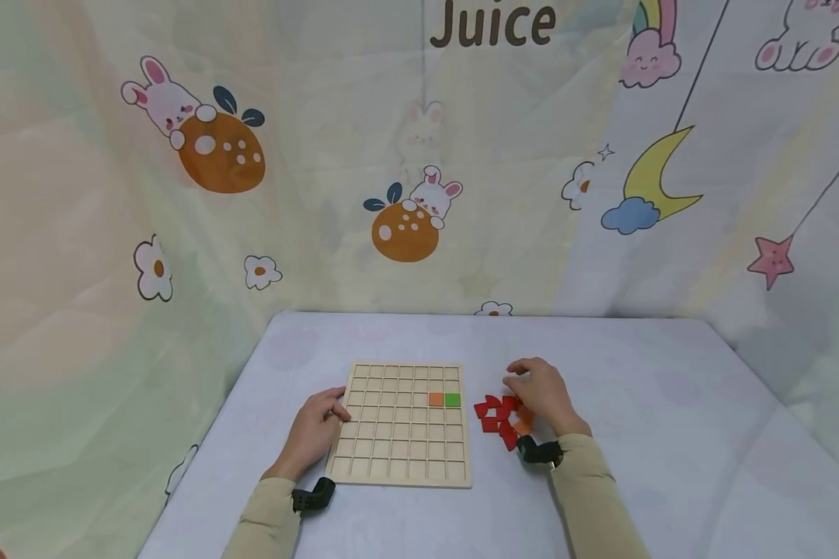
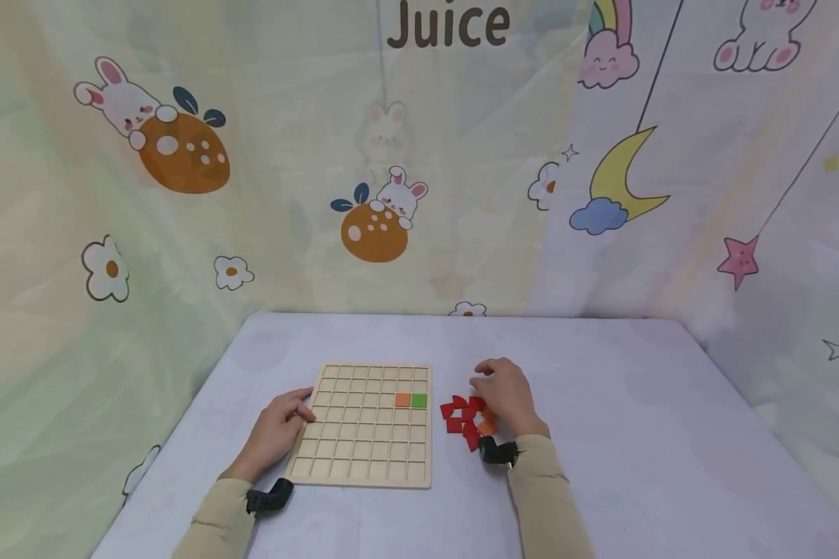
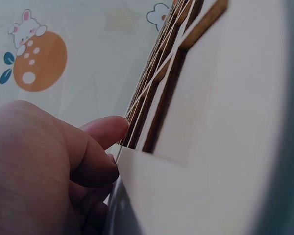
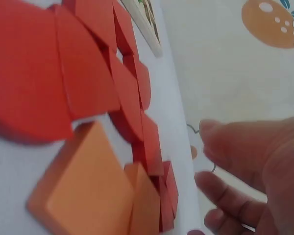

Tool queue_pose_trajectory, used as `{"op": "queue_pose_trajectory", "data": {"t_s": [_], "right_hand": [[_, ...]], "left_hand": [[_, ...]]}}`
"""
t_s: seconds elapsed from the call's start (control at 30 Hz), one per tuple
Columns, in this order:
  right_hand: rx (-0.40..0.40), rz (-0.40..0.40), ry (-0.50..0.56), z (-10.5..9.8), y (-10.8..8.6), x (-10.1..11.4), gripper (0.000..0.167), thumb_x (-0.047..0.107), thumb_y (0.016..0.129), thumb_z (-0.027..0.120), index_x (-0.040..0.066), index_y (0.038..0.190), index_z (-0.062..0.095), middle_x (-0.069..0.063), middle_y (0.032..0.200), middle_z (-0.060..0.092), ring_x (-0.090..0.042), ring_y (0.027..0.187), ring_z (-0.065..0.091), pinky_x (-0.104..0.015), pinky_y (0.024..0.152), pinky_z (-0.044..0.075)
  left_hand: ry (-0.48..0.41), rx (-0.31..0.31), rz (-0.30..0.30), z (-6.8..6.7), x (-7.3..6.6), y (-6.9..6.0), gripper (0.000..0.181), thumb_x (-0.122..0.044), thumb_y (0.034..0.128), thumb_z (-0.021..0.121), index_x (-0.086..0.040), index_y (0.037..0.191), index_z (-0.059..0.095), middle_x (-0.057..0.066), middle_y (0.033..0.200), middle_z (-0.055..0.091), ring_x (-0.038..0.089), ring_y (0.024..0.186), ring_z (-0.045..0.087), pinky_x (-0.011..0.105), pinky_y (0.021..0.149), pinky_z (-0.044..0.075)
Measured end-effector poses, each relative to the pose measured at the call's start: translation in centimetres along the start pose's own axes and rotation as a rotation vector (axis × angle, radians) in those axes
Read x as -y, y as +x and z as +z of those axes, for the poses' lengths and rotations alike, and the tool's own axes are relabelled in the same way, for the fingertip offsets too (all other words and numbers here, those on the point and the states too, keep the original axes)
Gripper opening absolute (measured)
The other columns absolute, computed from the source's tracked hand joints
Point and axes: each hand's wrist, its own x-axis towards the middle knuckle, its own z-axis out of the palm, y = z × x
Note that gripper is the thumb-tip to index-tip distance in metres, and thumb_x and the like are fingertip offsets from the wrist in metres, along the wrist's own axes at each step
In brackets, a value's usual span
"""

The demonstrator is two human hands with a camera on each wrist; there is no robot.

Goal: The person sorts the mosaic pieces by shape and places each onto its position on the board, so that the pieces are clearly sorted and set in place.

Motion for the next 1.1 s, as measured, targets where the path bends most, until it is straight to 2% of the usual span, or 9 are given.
{"op": "queue_pose_trajectory", "data": {"t_s": [0.13, 0.3, 0.5, 0.9, 1.1], "right_hand": [[-0.007, 0.056, -0.012, -0.5, -0.1, -0.5, 0.032, 0.025, 0.09, 0.065, 0.004, 0.114, 0.067, -0.016, 0.112, 0.061, -0.03, 0.096, 0.054, -0.043, 0.079, 0.052], [-0.008, 0.113, -0.062, -0.9, -0.4, -1.0, 0.035, 0.027, 0.09, 0.066, 0.001, 0.112, 0.065, -0.014, 0.097, 0.063, -0.028, 0.086, 0.054, -0.038, 0.07, 0.051], [-0.001, 0.18, -0.08, -1.3, -0.5, -1.1, 0.035, 0.031, 0.09, 0.065, 0.0, 0.105, 0.064, -0.011, 0.087, 0.064, -0.028, 0.083, 0.055, -0.037, 0.067, 0.049], [0.117, 0.198, -0.099, -1.8, -0.6, -1.4, 0.042, 0.039, 0.085, 0.071, 0.001, 0.101, 0.061, -0.009, 0.085, 0.06, -0.028, 0.084, 0.054, -0.037, 0.066, 0.048], [0.139, 0.199, -0.113, -2.0, -0.6, -1.2, 0.043, 0.035, 0.083, 0.074, 0.0, 0.104, 0.059, -0.011, 0.089, 0.061, -0.029, 0.087, 0.053, -0.038, 0.069, 0.049]], "left_hand": [[-0.005, -0.002, 0.0, 0.0, 0.0, 0.0, 0.03, 0.004, 0.0866, 0.048, -0.016, 0.072, 0.065, 0.009, 0.142, 0.052, 0.034, 0.139, 0.037, 0.055, 0.112, 0.03], [-0.01, 0.008, -0.011, 0.0, 0.1, -0.1, 0.029, 0.003, 0.0869, 0.048, -0.016, 0.073, 0.065, 0.008, 0.142, 0.052, 0.032, 0.139, 0.036, 0.054, 0.112, 0.029], [-0.01, 0.012, -0.007, 0.0, 0.1, 0.0, 0.028, 0.003, 0.0872, 0.048, -0.016, 0.074, 0.065, 0.008, 0.143, 0.051, 0.033, 0.14, 0.036, 0.054, 0.113, 0.029], [-0.005, 0.014, -0.013, 0.0, 0.1, 0.0, 0.029, 0.004, 0.0876, 0.048, -0.015, 0.073, 0.065, 0.008, 0.143, 0.051, 0.033, 0.14, 0.035, 0.055, 0.113, 0.028], [-0.008, 0.004, -0.003, 0.0, -0.1, 0.0, 0.03, 0.004, 0.0869, 0.048, -0.015, 0.073, 0.065, 0.01, 0.143, 0.052, 0.035, 0.139, 0.036, 0.056, 0.112, 0.029]]}}
